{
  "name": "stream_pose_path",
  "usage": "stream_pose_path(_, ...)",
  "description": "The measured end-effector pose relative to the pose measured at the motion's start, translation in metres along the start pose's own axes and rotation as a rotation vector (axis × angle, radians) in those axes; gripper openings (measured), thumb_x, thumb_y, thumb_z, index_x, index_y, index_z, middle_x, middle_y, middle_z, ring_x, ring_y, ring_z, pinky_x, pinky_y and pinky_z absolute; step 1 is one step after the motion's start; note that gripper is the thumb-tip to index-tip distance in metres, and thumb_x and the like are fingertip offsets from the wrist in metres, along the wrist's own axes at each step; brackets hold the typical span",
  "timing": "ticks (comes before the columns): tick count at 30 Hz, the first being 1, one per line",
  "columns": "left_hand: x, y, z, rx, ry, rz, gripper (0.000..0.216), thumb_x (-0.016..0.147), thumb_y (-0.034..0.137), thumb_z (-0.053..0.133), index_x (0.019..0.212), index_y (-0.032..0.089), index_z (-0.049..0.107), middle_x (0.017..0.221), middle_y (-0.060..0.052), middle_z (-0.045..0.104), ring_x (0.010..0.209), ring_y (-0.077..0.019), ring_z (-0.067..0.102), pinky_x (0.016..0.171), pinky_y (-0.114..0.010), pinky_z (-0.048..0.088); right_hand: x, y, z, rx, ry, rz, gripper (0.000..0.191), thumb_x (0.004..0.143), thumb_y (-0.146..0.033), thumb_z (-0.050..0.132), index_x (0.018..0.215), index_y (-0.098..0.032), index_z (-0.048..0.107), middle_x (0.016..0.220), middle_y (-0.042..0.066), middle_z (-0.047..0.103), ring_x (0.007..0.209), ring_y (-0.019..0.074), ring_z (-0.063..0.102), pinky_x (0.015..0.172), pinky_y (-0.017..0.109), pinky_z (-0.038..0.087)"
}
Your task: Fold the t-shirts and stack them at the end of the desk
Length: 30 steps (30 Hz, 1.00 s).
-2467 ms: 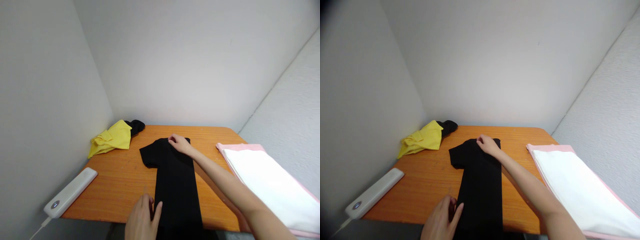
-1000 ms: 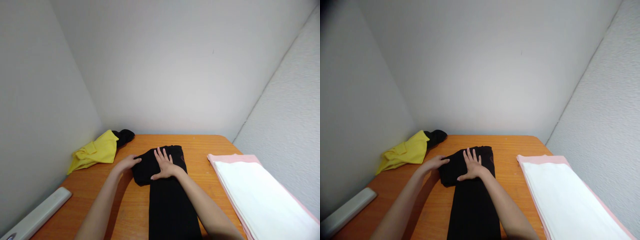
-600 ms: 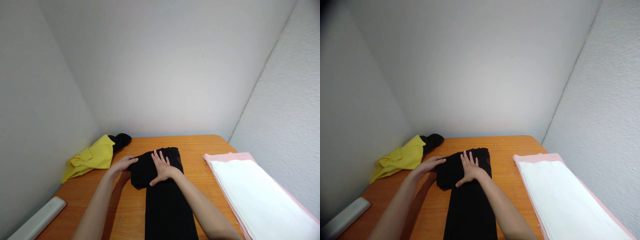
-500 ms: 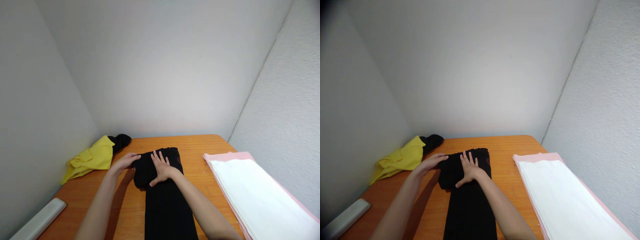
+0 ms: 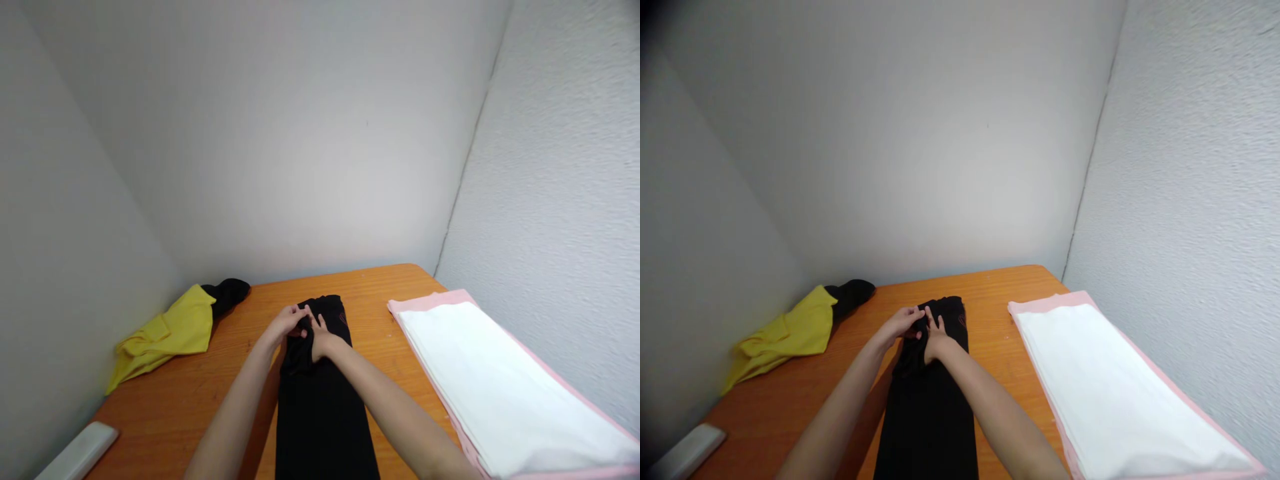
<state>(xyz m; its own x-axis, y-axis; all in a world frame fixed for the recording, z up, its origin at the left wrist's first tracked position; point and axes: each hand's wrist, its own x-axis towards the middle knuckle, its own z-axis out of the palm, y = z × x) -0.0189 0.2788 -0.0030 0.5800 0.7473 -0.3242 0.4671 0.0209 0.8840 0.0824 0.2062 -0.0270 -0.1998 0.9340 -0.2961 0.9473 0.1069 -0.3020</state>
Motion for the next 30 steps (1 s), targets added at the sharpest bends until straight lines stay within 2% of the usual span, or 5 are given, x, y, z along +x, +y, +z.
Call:
stream_pose_path(7, -0.013, 0.0, -0.007, 0.028, 0.113, 0.045, 0.044, 0.092, 0.058, 0.042, 0.083, 0.016, 0.05, 0.061, -0.003, 0.063, 0.053, -0.0121, 0.063, 0.053, -0.02, 0.048, -0.031, -0.031, 0.014, 0.04, 0.055, 0.098, 0.083, 0.083, -0.05, 0.059, 0.152, -0.026, 0.022, 0.16, 0.006, 0.006, 0.138, 0.0347, -0.028, 0.109, 0.067, -0.009)
stream_pose_path(12, -0.023, -0.01, -0.004, 0.133, 0.026, 0.183, 0.029, 0.097, 0.034, 0.036, 0.088, 0.014, 0.055, 0.086, -0.011, 0.072, 0.078, -0.0164, 0.07, 0.076, -0.03, 0.054, -0.086, -0.056, 0.043, 0.076, 0.145, 0.027, 0.063, 0.096, -0.055, 0.029, 0.15, -0.023, 0.033, 0.152, 0.012, 0.034, 0.144, 0.0389, -0.002, 0.11, 0.066, -0.005)
stream_pose_path(19, -0.049, -0.041, 0.004, 0.419, -0.025, 0.529, 0.025, 0.089, 0.016, 0.048, 0.101, 0.02, 0.07, 0.129, -0.007, 0.062, 0.127, -0.0192, 0.049, 0.114, -0.039, 0.029, -0.159, -0.072, 0.067, 0.16, 0.221, -0.199, 0.071, 0.092, -0.069, 0.032, 0.153, -0.034, 0.015, 0.159, 0.003, 0.0, 0.144, 0.0329, -0.009, 0.114, 0.06, -0.002)
stream_pose_path(24, -0.064, -0.061, 0.013, 0.902, 0.003, 0.708, 0.049, 0.096, 0.043, 0.041, 0.142, 0.023, 0.044, 0.153, -0.007, 0.037, 0.144, -0.0237, 0.026, 0.117, -0.049, 0.022, -0.179, -0.079, 0.079, 0.171, 0.218, -0.26, 0.067, 0.096, -0.062, 0.03, 0.153, -0.03, 0.013, 0.159, 0.006, 0.004, 0.144, 0.0359, -0.005, 0.113, 0.065, 0.001)
stream_pose_path(30, -0.079, -0.062, 0.011, 0.979, -0.011, 0.739, 0.058, 0.097, 0.046, 0.038, 0.148, 0.02, 0.03, 0.157, -0.009, 0.028, 0.146, -0.0222, 0.02, 0.118, -0.048, 0.02, -0.177, -0.064, 0.054, 0.222, 0.172, -0.354, 0.073, 0.088, -0.064, 0.051, 0.148, -0.026, 0.036, 0.155, 0.011, 0.027, 0.142, 0.0363, 0.02, 0.113, 0.056, 0.02)
